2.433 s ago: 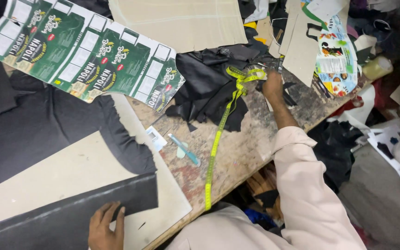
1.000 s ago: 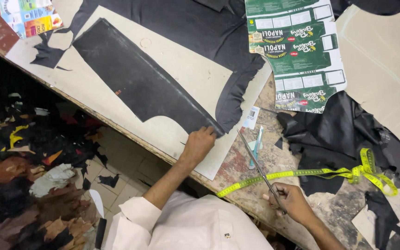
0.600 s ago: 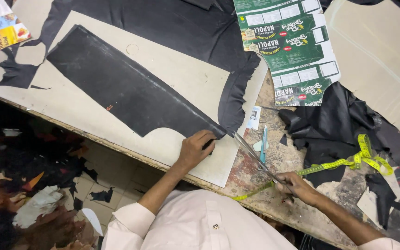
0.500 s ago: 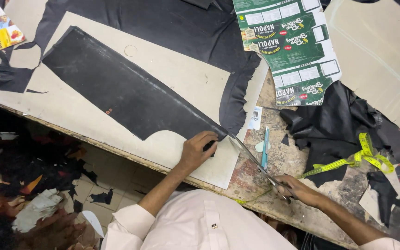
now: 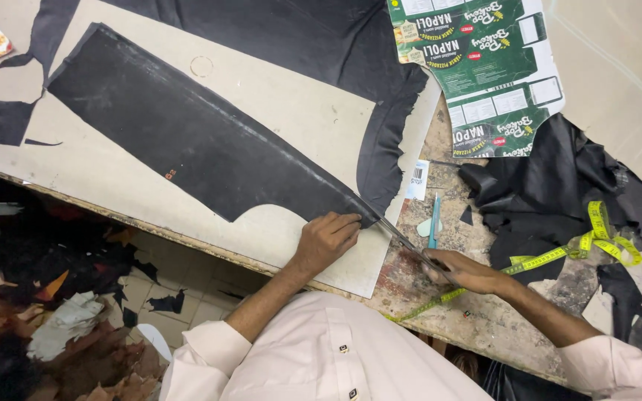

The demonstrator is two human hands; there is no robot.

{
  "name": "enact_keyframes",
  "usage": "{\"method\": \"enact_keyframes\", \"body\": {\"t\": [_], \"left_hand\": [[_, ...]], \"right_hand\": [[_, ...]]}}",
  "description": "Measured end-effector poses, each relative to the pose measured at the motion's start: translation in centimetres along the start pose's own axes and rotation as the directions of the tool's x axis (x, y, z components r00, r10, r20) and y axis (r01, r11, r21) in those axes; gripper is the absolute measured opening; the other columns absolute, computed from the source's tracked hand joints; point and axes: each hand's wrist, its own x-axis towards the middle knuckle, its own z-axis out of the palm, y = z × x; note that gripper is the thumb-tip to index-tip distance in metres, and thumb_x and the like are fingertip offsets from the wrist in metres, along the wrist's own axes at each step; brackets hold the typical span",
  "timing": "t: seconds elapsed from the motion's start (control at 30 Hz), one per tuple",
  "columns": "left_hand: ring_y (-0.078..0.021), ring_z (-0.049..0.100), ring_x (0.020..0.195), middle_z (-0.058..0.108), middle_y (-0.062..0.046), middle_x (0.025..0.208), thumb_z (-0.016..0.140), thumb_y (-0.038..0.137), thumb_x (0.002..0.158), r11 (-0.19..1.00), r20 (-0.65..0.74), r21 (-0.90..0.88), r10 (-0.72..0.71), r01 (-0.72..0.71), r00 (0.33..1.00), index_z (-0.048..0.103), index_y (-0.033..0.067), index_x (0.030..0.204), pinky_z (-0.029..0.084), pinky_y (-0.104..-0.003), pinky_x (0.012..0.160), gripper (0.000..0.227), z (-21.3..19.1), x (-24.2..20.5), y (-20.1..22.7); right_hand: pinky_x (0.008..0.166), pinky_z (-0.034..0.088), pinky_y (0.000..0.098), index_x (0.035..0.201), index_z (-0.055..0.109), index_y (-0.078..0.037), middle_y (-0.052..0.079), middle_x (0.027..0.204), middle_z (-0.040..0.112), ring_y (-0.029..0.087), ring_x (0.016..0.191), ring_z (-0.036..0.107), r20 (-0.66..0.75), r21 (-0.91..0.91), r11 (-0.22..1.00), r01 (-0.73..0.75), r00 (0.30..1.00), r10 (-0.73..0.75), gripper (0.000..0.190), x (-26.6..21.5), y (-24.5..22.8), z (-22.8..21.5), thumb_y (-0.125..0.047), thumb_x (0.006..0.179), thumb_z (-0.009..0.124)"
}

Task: The person aligns a dark fabric piece on a worktable, places a printed cardboard template over it, and uses shears to cut the fabric along the template edge. The person handles the template, fabric, and shears throughout the process.

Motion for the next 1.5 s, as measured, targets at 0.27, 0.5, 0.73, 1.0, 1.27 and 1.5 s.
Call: {"method": "enact_keyframes", "body": {"t": [0.27,0.5,0.73,1.0,1.27,1.5], "left_hand": [[-0.0152,0.066,0.085,0.075,-0.002,0.112,0.082,0.010,0.083,0.999,0.014,0.033,0.008,-0.008,1.000,0.076,0.0047,0.097,0.053,-0.030,0.068,0.017,0.1,-0.3,-0.2],[-0.0153,0.066,0.086,0.075,-0.002,0.112,0.083,0.010,0.082,0.999,0.022,0.050,0.010,-0.011,1.000,0.076,0.0046,0.096,0.053,-0.030,0.069,0.016,0.3,-0.2,-0.1],[-0.0162,0.066,0.085,0.075,-0.004,0.112,0.083,0.008,0.083,0.997,0.026,0.068,0.019,-0.020,0.999,0.076,0.0034,0.095,0.053,-0.030,0.068,0.015,0.7,-0.1,-0.1],[-0.0159,0.066,0.084,0.076,-0.005,0.111,0.083,0.007,0.083,0.998,0.022,0.052,0.029,-0.030,0.999,0.076,0.0022,0.093,0.055,-0.031,0.069,0.013,1.5,-0.5,-0.5],[-0.0158,0.067,0.085,0.076,-0.006,0.110,0.082,0.007,0.084,0.999,0.036,0.039,0.016,-0.017,0.999,0.076,0.0016,0.094,0.055,-0.031,0.071,0.013,1.4,-0.6,-0.5],[-0.0161,0.066,0.085,0.076,-0.006,0.110,0.082,0.007,0.085,1.000,0.047,0.024,0.001,-0.002,0.999,0.076,0.0014,0.094,0.055,-0.031,0.072,0.012,1.0,-0.5,-0.6]], "right_hand": [[0.071,0.049,0.0436,0.120,0.057,-0.010,0.005,0.084,0.064,0.023,0.079,0.059,0.003,-0.054,0.994,-0.095,0.995,0.095,0.089,0.0,-0.3,-1.2,-0.085,0.072,0.052],[0.059,0.047,0.0424,0.088,0.061,-0.005,0.004,0.065,0.051,0.020,0.063,0.055,0.013,-0.105,0.986,-0.128,0.991,0.130,0.066,-0.7,-1.9,-1.0,-0.070,0.082,0.060],[0.051,0.048,0.0359,0.084,0.062,-0.004,0.002,0.058,0.055,0.015,0.052,0.056,-0.001,0.038,0.990,-0.132,0.991,0.133,0.037,-1.2,-3.2,-0.8,-0.040,0.087,0.071],[0.052,0.050,0.0344,0.089,0.064,-0.004,0.000,0.061,0.059,0.012,0.054,0.058,-0.017,0.105,0.985,-0.133,0.991,0.136,0.014,-1.2,-3.3,-0.5,-0.018,0.091,0.060],[0.051,0.046,0.0346,0.084,0.065,-0.002,0.003,0.060,0.059,0.013,0.054,0.055,-0.019,0.075,0.983,-0.168,0.985,0.170,0.025,-1.0,-2.6,-0.3,-0.025,0.088,0.073],[0.048,0.045,0.0323,0.084,0.067,-0.002,0.001,0.059,0.061,0.011,0.051,0.056,-0.063,0.055,0.995,-0.079,0.995,0.083,0.031,-0.9,-1.8,-0.3,-0.031,0.084,0.079]]}}
